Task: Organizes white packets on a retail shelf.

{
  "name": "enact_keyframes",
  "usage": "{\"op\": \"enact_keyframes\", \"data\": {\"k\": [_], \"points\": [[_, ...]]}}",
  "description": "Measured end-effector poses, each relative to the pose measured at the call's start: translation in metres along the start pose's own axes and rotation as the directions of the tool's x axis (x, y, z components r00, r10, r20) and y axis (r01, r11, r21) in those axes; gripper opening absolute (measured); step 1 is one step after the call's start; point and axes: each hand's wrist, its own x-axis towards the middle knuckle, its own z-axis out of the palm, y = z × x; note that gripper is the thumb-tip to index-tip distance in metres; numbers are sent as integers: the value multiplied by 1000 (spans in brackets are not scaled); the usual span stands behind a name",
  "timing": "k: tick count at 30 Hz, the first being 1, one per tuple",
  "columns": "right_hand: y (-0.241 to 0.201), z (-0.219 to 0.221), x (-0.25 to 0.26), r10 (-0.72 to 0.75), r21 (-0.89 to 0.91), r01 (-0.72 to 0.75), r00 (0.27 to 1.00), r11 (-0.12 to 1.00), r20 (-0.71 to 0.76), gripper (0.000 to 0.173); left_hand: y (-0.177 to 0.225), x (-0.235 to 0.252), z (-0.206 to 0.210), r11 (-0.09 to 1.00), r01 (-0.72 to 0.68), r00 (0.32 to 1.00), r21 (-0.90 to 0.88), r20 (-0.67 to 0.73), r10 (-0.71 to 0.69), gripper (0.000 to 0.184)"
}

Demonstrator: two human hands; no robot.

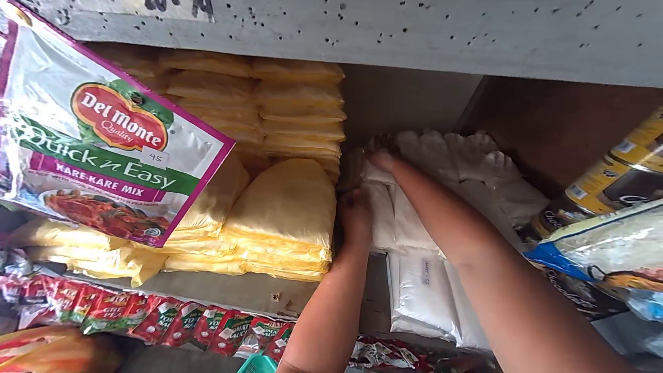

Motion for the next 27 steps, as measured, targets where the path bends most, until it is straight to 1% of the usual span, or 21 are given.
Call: {"op": "enact_keyframes", "data": {"k": [2, 4, 6, 8, 9, 11, 14, 18, 20, 23, 25, 27], "points": [[0, -7, 2, 13, 112, -5, 997, 994, -75, 72, 1, -1, 0, 1000, -11, 1000, 6, -16, 11, 24], [0, -19, 5, 107, 241, -76, 987, 968, -118, 64, -1, -1, 0, 999, -43, 999, 29, -31, 44, 22], [2, -31, 8, 224, 310, -173, 965, 935, -137, 56, -2, -1, 0, 996, -74, 997, 48, -27, 75, 21], [6, -41, 10, 277, 353, -208, 948, 912, -156, 54, -3, -1, -1, 994, -93, 995, 55, -28, 95, 21], [9, -45, 11, 279, 349, -205, 944, 914, -177, 54, -3, -1, 0, 994, -101, 994, 50, -29, 103, 21], [17, -50, 10, 245, 362, -152, 943, 920, -225, 57, -5, -1, 0, 992, -122, 992, 43, -30, 123, 21], [22, -50, 0, 182, 358, -86, 952, 930, -245, 60, -8, -1, 1, 985, -164, 986, 55, -36, 166, 19], [20, -47, -18, 123, 318, -52, 971, 947, -206, 62, -10, 0, 2, 974, -204, 978, 96, -28, 208, 18], [14, -47, -27, 127, 292, -69, 974, 954, -185, 61, -11, 0, 1, 972, -215, 975, 96, -26, 219, 18], [7, -44, -33, 129, 258, -90, 982, 962, -138, 56, -8, -2, 1, 978, -195, 980, 73, -28, 197, 18], [6, -39, -30, 115, 216, -90, 988, 972, -105, 59, -7, -2, 0, 980, -190, 981, 58, -27, 192, 18], [3, -31, -28, 116, 186, -95, 988, 978, -102, 61, -7, -1, 0, 982, -183, 982, 38, -32, 184, 18]]}}
